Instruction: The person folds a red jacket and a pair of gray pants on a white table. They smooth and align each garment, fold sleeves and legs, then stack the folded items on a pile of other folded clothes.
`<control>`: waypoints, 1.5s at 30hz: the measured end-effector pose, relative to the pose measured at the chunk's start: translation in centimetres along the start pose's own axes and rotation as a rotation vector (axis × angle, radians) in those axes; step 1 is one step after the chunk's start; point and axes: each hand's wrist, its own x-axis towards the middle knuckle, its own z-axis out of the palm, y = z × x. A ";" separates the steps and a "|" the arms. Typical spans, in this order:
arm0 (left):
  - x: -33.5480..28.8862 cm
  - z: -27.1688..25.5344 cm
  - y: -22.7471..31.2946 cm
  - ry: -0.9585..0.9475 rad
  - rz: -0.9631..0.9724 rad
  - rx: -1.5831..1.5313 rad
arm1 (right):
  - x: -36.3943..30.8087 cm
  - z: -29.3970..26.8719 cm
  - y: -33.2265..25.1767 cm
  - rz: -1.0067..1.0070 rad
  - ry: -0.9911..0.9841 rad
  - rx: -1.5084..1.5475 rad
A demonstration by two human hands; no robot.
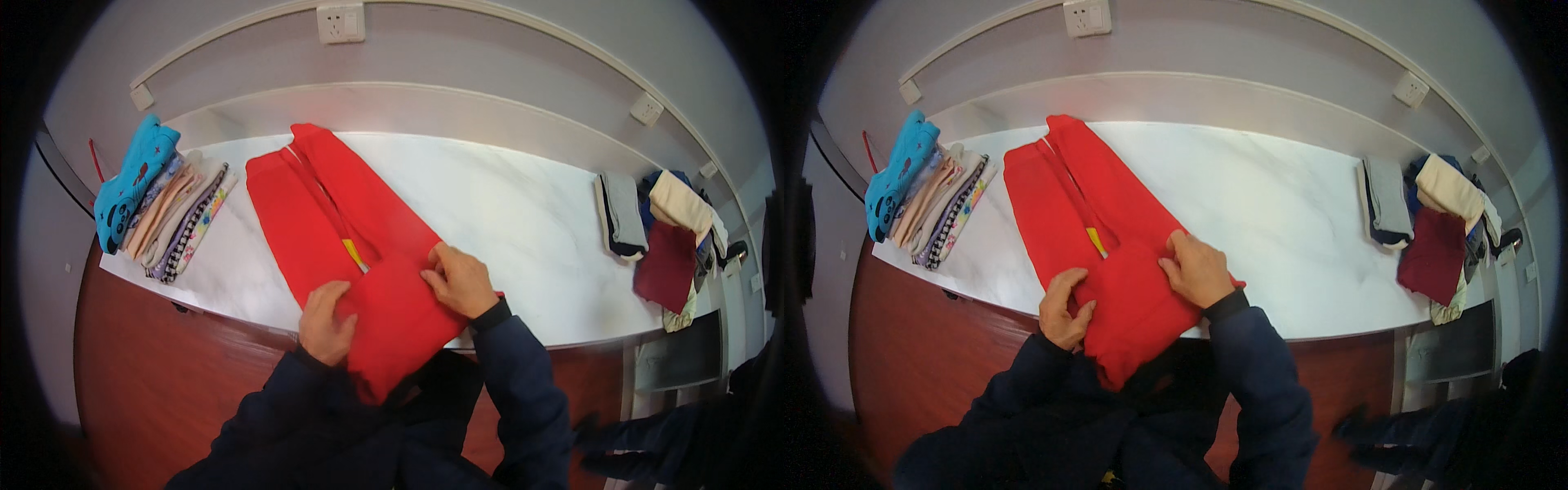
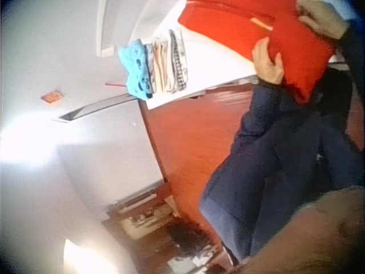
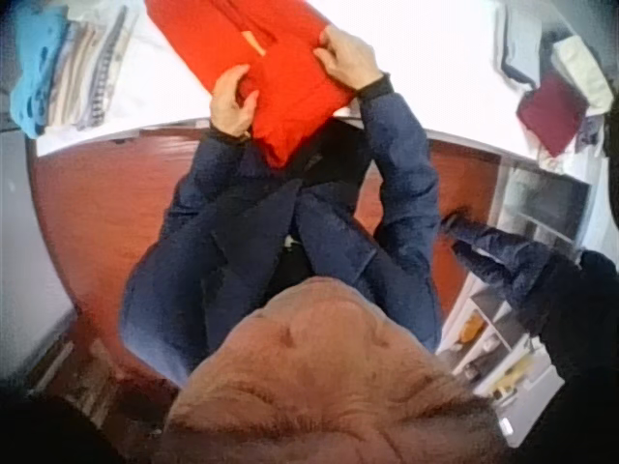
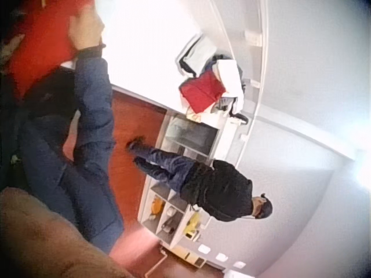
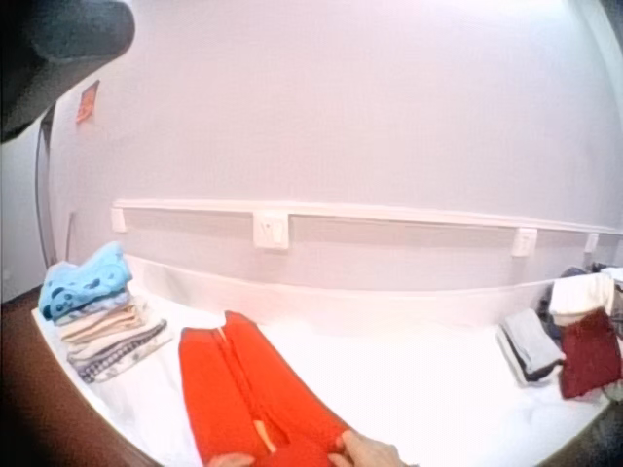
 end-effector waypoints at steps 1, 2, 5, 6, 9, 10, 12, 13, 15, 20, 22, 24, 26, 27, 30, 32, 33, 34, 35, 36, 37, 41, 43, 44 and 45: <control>-0.5 -0.5 0.3 0.011 -0.018 0.008 | -0.4 -0.1 0.0 0.035 0.002 -0.001; -0.6 -1.0 0.6 0.030 -0.028 0.006 | -0.6 -0.5 0.2 0.057 0.016 0.047; -1.0 -2.8 2.0 0.031 0.118 0.004 | -2.3 -2.2 1.4 -0.081 0.245 -0.033; -1.5 -3.3 2.6 -0.003 0.246 -0.033 | -3.0 -2.4 1.8 -0.071 0.295 -0.057; -1.8 -2.0 3.4 -0.298 0.368 -0.011 | -4.0 -1.1 2.9 -0.013 0.242 -0.282; -1.9 -1.5 3.4 -0.435 0.369 0.025 | -4.1 -0.6 3.3 0.004 0.267 -0.212; -2.1 -1.0 3.1 -0.388 0.389 -0.014 | -4.4 -0.7 4.2 -0.048 0.308 -0.169; -2.3 -1.2 2.9 -0.365 0.403 -0.044 | -4.7 -0.7 4.4 -0.009 0.288 -0.138; -2.9 -1.9 2.4 -0.430 0.365 -0.074 | -5.6 -1.1 4.5 0.007 0.302 -0.130; -4.4 -3.1 1.5 -0.566 0.394 0.022 | -6.2 -2.1 4.5 0.115 0.217 -0.079; -5.1 -2.6 0.9 -0.604 0.412 0.117 | -6.0 -1.9 4.5 0.175 0.179 -0.035; -5.6 -2.0 0.1 -0.550 0.469 0.167 | -5.9 -1.9 4.6 0.177 0.166 -0.032; -6.2 -1.4 -0.6 -0.490 0.477 0.263 | -5.7 -2.0 4.8 0.164 0.150 -0.026; -6.4 -1.1 -1.0 -0.388 0.497 0.267 | -5.7 -2.1 4.9 0.165 0.128 -0.029; -6.5 0.5 -1.9 -0.080 0.510 0.271 | -5.6 -2.1 5.0 0.189 0.085 -0.044; -6.4 0.8 -2.1 -0.076 0.444 0.191 | -5.6 -2.2 4.8 0.179 0.071 -0.046; -6.3 0.7 -2.1 -0.089 0.419 0.162 | -5.6 -2.3 4.6 0.220 0.064 -0.044; -6.2 0.5 -2.1 -0.093 0.421 0.144 | -5.6 -2.4 4.5 0.200 0.049 0.007; -6.1 0.1 -2.1 -0.102 0.419 0.129 | -5.6 -2.7 4.4 0.222 0.022 0.047; -6.0 -0.2 -2.1 -0.113 0.408 0.114 | -5.8 -3.0 4.3 0.278 -0.013 0.073; -6.0 -0.5 -2.1 -0.111 0.406 0.074 | -6.0 -3.3 4.2 0.284 -0.046 0.120; -5.2 -2.1 -2.4 -0.120 0.372 -0.017 | -6.7 -4.2 3.6 0.360 -0.156 0.317; -4.8 -2.9 -2.7 -0.139 0.351 -0.036 | -6.9 -4.4 3.4 0.397 -0.164 0.440; -4.6 -3.2 -2.8 -0.144 0.337 -0.109 | -7.0 -4.6 3.3 0.397 -0.172 0.536; -4.4 -3.4 -2.9 -0.159 0.309 -0.165 | -7.0 -4.9 3.3 0.399 -0.169 0.556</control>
